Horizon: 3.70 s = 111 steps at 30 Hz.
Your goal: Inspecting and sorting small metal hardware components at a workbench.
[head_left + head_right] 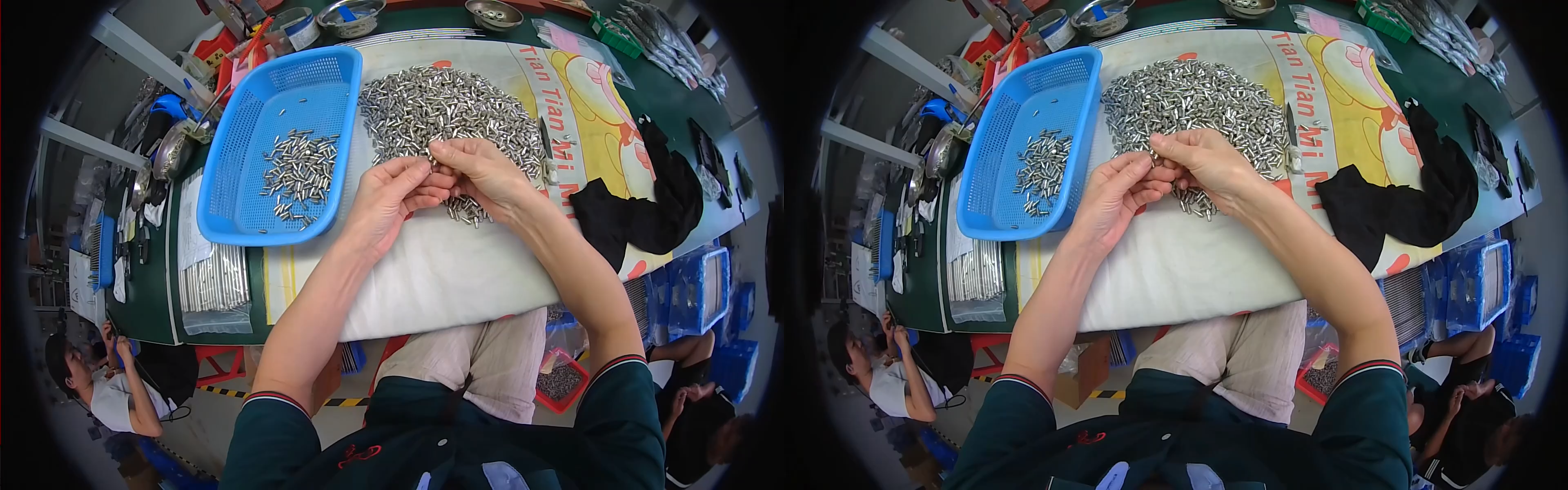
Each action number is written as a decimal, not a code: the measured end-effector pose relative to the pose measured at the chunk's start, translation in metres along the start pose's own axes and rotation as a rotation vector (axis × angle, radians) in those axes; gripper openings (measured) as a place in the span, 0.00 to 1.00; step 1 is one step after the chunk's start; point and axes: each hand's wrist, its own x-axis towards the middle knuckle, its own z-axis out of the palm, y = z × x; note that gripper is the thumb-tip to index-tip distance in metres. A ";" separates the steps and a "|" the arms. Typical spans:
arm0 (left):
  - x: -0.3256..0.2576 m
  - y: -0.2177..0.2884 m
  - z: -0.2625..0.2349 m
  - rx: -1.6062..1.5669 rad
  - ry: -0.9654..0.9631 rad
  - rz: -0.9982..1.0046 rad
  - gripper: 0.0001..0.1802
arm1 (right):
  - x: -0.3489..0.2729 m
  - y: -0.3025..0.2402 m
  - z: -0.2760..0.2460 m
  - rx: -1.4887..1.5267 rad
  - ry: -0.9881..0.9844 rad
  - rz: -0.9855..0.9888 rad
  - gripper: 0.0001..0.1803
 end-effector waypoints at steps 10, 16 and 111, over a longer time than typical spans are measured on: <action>0.000 -0.001 -0.002 -0.030 -0.010 -0.013 0.09 | -0.002 -0.001 0.002 -0.014 0.017 -0.008 0.16; 0.001 -0.002 -0.003 -0.022 -0.008 -0.013 0.10 | -0.004 -0.001 0.005 -0.060 0.042 -0.055 0.15; -0.001 -0.001 0.001 0.164 -0.054 -0.030 0.10 | -0.011 -0.030 -0.015 -0.918 -0.186 -0.691 0.07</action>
